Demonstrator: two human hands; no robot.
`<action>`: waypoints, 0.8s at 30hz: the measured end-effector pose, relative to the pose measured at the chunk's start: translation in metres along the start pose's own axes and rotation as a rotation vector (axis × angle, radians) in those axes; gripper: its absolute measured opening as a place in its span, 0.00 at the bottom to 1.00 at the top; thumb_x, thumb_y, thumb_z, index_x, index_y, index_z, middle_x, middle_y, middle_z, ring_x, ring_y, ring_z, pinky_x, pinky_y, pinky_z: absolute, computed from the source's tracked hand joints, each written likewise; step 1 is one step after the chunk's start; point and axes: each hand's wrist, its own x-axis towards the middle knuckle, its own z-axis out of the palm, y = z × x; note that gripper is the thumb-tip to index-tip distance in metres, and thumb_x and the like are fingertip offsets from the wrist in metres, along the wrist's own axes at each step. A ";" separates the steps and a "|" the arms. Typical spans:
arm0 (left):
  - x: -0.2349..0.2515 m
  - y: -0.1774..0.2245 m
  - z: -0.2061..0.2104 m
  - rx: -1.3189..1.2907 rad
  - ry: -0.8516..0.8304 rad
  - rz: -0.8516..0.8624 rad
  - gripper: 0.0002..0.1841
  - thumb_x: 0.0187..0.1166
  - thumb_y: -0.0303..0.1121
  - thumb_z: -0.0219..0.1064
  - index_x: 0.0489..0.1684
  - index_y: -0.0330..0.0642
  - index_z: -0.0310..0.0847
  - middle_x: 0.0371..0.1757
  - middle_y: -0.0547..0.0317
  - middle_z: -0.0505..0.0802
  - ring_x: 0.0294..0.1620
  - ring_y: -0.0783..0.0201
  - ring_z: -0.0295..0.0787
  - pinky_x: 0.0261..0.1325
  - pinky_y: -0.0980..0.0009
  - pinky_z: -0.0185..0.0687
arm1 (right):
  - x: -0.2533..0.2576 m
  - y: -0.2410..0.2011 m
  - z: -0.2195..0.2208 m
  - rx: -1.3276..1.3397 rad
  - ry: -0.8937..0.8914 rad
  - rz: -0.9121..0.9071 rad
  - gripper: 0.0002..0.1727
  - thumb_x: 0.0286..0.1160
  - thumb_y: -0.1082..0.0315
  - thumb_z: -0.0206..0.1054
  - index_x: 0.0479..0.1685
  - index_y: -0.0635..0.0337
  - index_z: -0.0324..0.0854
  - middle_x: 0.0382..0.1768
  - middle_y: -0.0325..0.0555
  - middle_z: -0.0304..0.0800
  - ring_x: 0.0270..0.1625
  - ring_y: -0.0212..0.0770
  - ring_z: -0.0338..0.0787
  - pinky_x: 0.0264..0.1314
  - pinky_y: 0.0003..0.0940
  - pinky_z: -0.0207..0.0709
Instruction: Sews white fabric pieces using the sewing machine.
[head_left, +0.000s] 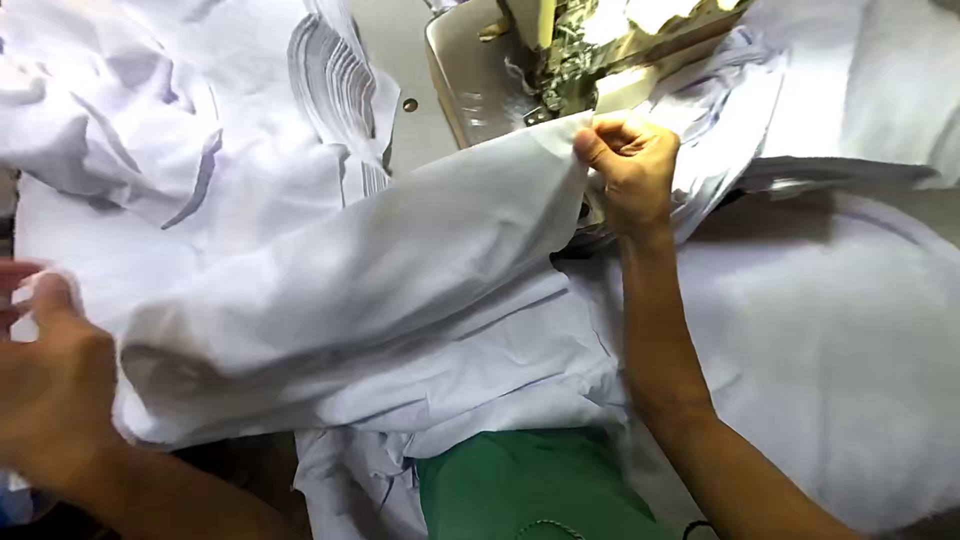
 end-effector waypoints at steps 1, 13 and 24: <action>0.008 0.041 0.019 -0.081 0.003 0.157 0.23 0.93 0.41 0.53 0.73 0.28 0.74 0.72 0.35 0.83 0.73 0.51 0.81 0.76 0.55 0.75 | -0.001 -0.001 0.002 -0.002 0.001 -0.002 0.04 0.74 0.73 0.74 0.43 0.62 0.88 0.36 0.36 0.94 0.38 0.28 0.93 0.47 0.27 0.90; 0.046 0.308 0.190 -0.633 -0.445 0.528 0.14 0.89 0.42 0.60 0.53 0.43 0.87 0.44 0.59 0.94 0.46 0.68 0.90 0.54 0.66 0.85 | -0.003 -0.006 0.004 0.084 0.011 -0.013 0.03 0.71 0.76 0.75 0.40 0.64 0.89 0.34 0.39 0.94 0.36 0.29 0.92 0.44 0.27 0.89; 0.045 0.311 0.205 -0.654 -0.348 0.376 0.05 0.76 0.35 0.74 0.39 0.45 0.92 0.36 0.64 0.95 0.39 0.76 0.90 0.48 0.74 0.84 | -0.002 0.014 0.009 -0.043 0.097 0.010 0.05 0.75 0.71 0.74 0.43 0.64 0.89 0.34 0.40 0.94 0.33 0.28 0.91 0.39 0.24 0.87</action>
